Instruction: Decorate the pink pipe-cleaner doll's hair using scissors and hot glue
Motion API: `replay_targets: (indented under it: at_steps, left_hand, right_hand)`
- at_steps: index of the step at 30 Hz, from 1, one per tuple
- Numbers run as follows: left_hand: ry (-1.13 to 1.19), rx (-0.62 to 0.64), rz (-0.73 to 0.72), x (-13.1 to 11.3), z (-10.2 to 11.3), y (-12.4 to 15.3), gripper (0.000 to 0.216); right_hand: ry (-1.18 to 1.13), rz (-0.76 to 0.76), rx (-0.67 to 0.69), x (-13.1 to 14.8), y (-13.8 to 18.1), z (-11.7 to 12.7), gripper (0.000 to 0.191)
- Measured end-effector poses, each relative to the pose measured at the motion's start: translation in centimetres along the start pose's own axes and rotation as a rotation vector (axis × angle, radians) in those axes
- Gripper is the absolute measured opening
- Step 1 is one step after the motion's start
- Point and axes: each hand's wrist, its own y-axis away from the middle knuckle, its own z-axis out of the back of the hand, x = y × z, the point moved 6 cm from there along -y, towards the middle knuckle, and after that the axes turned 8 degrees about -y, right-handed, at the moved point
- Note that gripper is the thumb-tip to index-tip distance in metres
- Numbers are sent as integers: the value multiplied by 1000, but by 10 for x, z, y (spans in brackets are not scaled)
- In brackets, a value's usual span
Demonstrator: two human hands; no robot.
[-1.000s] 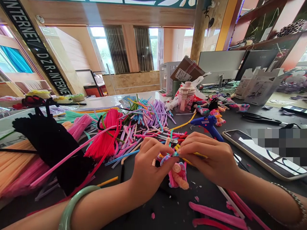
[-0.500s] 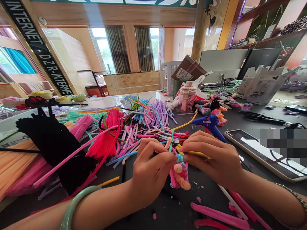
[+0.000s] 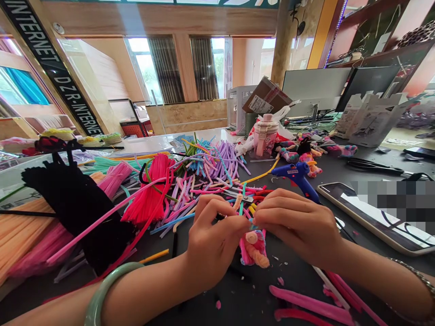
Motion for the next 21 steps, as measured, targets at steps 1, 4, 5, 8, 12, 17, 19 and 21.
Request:
replay_targets:
  at_steps: [1,4,5,8,12,17,19,21]
  left_hand:
    - [5,0,-1,0,0,0,16]
    - [22,12,1,0,-1,1,16]
    - [30,15,6,0,-1,2,16]
    - [59,36,79,5,-4,3,14]
    - [95,82,230,13,-9,6,13]
    - [156,124,350,20,-14,7,10]
    - [208,136,384,23,-16,7,9]
    - [268,144,429,27,-18,8,8]
  right_hand:
    - [-2,-2,0,0,0,0,17]
    - [-26,-14,1,0,0,0,17]
    - [-39,-20,1,0,0,0,18]
    - [-77,-40,-3,-3,2,0,19]
    - [-117,-108,-21,-11,4,-1,19]
    - [-178,-255,-24,-19,5,-3,17]
    - [-188,-315,-34,-21,5,-2,16]
    - [-188,-384,-59,-24,4,-1,15]
